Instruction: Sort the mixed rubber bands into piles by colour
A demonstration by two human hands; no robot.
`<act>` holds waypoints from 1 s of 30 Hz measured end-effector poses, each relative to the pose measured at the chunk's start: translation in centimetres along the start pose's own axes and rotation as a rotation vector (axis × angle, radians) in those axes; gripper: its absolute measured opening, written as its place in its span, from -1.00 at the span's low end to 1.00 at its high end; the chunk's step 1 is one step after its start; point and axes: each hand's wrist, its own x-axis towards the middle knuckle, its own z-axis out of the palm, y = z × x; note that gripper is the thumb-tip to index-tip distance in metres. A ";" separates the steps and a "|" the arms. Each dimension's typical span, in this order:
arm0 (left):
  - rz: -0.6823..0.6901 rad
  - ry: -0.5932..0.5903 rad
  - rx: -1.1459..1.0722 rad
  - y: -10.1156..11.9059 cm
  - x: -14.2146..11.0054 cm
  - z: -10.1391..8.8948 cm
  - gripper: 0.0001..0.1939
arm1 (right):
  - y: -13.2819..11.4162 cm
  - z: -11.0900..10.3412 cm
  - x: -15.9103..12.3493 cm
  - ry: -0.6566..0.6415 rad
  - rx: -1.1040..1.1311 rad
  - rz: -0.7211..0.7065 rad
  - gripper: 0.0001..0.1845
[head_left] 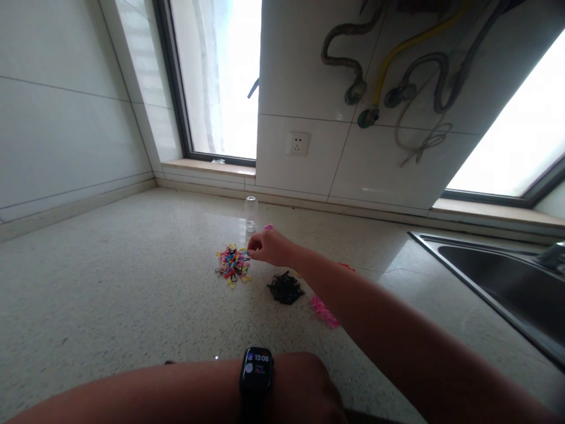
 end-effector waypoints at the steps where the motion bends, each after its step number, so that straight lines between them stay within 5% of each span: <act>1: -0.005 0.000 0.003 0.1 0.0 -0.1 -0.78 | 0.0 -0.4 -0.5 -0.002 0.078 0.003 -0.86; 8: -0.060 -0.068 0.031 0.2 0.4 -0.5 -0.74 | 1.1 -5.0 -7.0 0.073 0.569 0.105 -0.84; 15: -0.057 -0.062 0.075 0.1 0.5 -0.2 -0.64 | 6.0 -9.5 -16.2 0.327 0.589 0.324 -0.75; 21: -0.093 -0.019 0.035 -0.1 0.5 0.2 -0.52 | 8.8 -9.2 -20.5 0.489 0.684 0.370 -0.73; 30: -0.129 0.026 0.009 0.9 0.7 -0.7 -0.48 | 6.3 -9.5 -21.6 0.400 0.822 0.194 -0.81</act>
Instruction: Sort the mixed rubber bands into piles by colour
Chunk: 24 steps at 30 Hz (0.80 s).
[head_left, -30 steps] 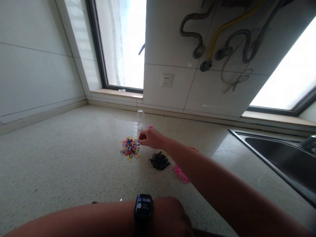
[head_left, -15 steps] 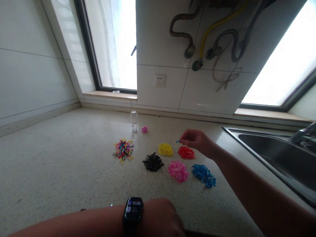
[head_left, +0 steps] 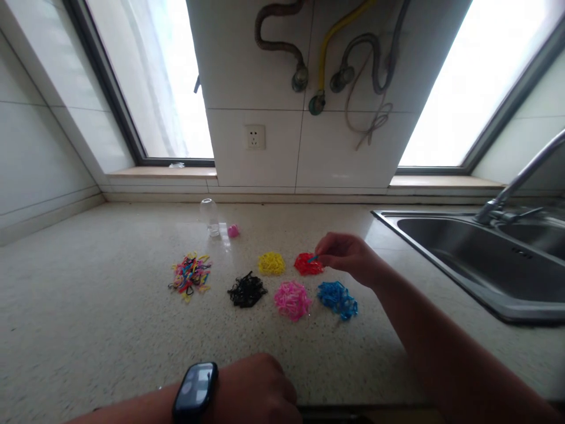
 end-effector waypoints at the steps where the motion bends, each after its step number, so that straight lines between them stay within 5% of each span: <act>1: 0.004 -0.008 -0.006 -0.1 0.0 -0.1 -0.48 | -0.2 0.1 -0.1 -0.020 0.022 -0.013 -0.82; 12: 0.087 -0.036 -0.035 -0.6 0.4 0.1 -0.48 | -1.1 0.1 -0.4 -0.029 0.123 -0.134 -0.82; 24: -0.025 -0.042 0.027 0.5 0.5 -0.8 -0.41 | -2.4 1.5 -0.9 -0.014 0.170 -0.324 -0.78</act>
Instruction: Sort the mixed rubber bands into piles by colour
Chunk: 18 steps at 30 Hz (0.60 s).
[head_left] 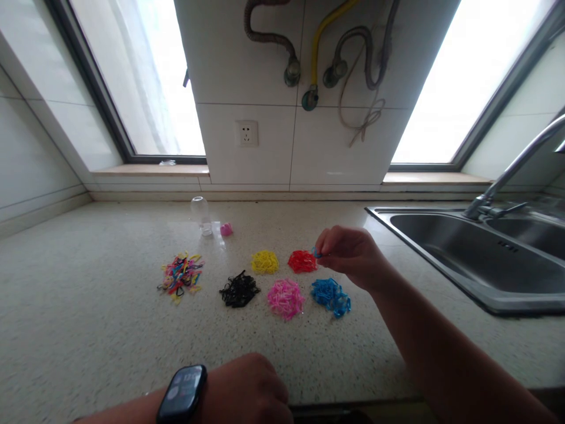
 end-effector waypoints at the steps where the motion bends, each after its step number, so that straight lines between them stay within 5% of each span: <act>1: -0.001 -0.007 0.007 0.0 0.0 -0.1 -0.41 | -0.1 0.1 0.0 0.002 -0.007 -0.010 -0.78; 18: 0.015 -0.019 0.035 0.3 -0.1 0.0 -0.46 | -0.2 -0.1 -0.1 -0.004 0.002 -0.042 -0.81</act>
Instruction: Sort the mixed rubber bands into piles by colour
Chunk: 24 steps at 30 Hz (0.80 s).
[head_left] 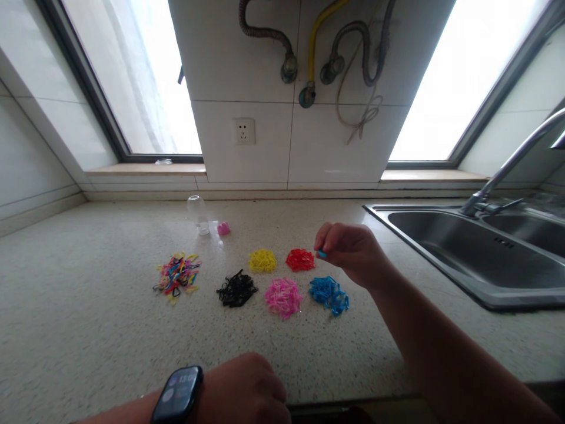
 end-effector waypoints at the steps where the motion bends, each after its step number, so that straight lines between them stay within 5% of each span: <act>1: -0.004 0.010 0.007 0.0 0.0 0.0 -0.47 | 0.1 -0.1 0.0 0.014 0.002 0.008 -0.81; 24: 0.001 0.029 0.033 0.2 0.4 -0.7 -0.48 | 1.1 -1.0 -0.1 0.209 -0.028 0.157 -0.82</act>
